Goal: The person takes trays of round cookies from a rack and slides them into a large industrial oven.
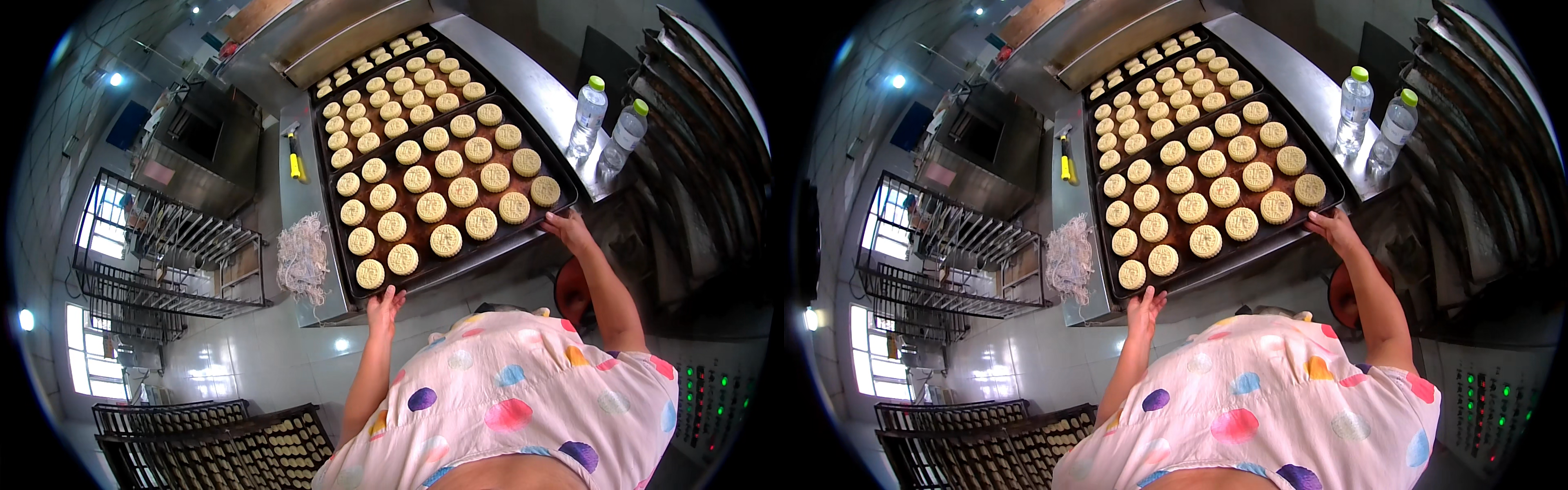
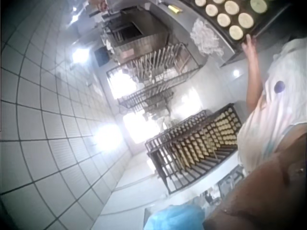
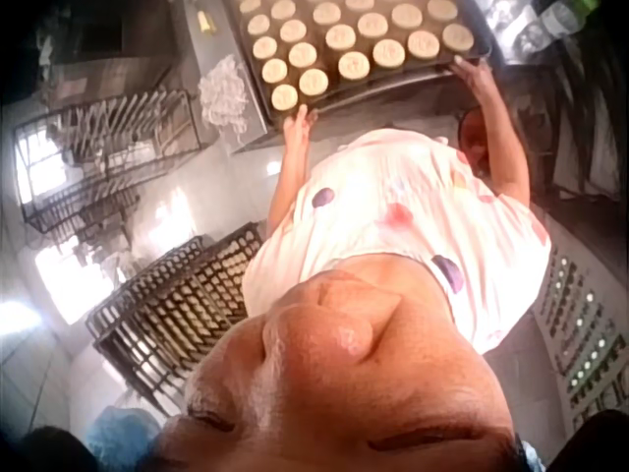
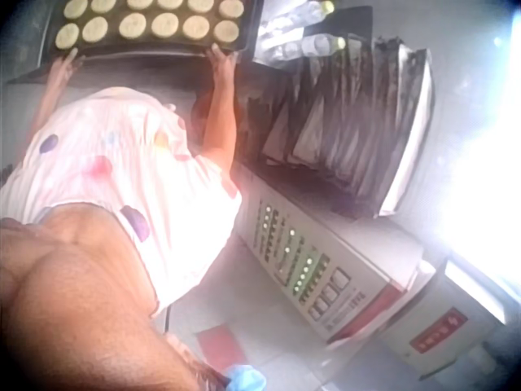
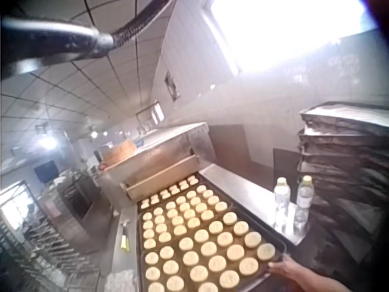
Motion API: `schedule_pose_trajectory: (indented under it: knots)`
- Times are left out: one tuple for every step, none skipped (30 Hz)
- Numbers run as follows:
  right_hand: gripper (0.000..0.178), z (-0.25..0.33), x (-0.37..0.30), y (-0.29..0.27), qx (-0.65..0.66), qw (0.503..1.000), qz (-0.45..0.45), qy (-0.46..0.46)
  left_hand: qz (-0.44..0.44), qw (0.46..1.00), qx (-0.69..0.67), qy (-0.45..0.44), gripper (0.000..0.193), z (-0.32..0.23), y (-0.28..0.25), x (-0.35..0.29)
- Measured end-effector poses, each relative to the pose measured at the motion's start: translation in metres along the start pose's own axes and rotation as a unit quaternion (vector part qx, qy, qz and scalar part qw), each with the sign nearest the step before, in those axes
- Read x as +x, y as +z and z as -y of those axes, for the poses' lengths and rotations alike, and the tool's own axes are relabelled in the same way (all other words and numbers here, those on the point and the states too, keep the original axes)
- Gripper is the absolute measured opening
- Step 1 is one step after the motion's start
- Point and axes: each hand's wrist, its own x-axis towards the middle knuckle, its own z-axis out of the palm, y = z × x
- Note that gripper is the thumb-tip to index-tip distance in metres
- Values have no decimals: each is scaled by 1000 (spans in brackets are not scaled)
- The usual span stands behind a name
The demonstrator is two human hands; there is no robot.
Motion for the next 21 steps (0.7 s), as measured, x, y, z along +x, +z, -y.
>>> schedule_pose_trajectory:
  knots:
    - [40, 1, 0, 2, 0, 1000, 5, 2, -12, 1000, 4, 1, 35, 2, 0, -1]
    - [39, 1, 1, 4, -1, 1000, 10, 4, -17, 1000, 5, 2, 35, 3, -1, -2]
    - [39, 1, 0, 6, -1, 1000, 15, 7, -23, 1000, 6, 4, 36, 3, -3, -4]
    - [40, 0, 2, 5, -1, 1000, 4, 0, -28, 1000, 3, 7, 36, 4, -2, -5]
    - [41, -4, 4, 4, 0, 1000, -7, -6, -41, 999, 6, 7, 36, 5, -1, -5]
    - [43, -7, 4, 4, 0, 1000, -16, -12, -39, 999, 17, 5, 36, 7, 1, -4]
    - [40, -5, 0, 9, -4, 999, -31, -16, -45, 999, 20, 7, 35, 10, 2, -2]
    - [40, -7, -2, 9, -9, 999, -43, -19, -50, 998, 25, 7, 35, 11, 1, 0]
    - [39, -9, -3, 7, -14, 998, -56, -24, -36, 999, 28, 17, 34, 12, 3, 4]
    - [39, -9, -7, 6, -15, 997, -77, -29, -30, 999, 35, 23, 35, 12, 8, 6]
    - [39, -10, -6, 7, -19, 995, -96, -36, -46, 998, 36, 26, 36, 12, 11, 6]
    - [39, -12, -4, 10, -14, 995, -88, -37, -61, 997, 37, 28, 37, 12, 14, 5]
    - [39, -15, -3, 13, -8, 996, -82, -38, -77, 996, 37, 29, 36, 15, 14, 3]
    - [40, -14, -4, 17, 0, 996, -77, -40, -92, 995, 39, 31, 35, 16, 14, 2]
    - [41, -14, -6, 21, -5, 997, -73, -37, -107, 993, 40, 33, 35, 18, 15, 1]
    - [42, -21, -5, 19, -7, 998, -63, -31, -105, 991, 56, 53, 34, 26, 16, -2]
    - [42, -24, -6, 21, -11, 998, -56, -11, -108, 989, 71, 73, 33, 34, 16, -5]
    - [41, -28, -9, 23, -15, 999, -47, 10, -113, 986, 84, 93, 32, 43, 13, -10]
    - [40, -32, -15, 28, -31, 999, -19, 24, -108, 985, 89, 103, 31, 51, 16, -20]
    - [40, -39, -20, 25, -45, 997, 11, 54, -70, 989, 104, 74, 30, 63, 16, -30]
    - [37, -40, -32, 30, -48, 995, 38, 75, -40, 991, 114, 49, 29, 79, 15, -40]
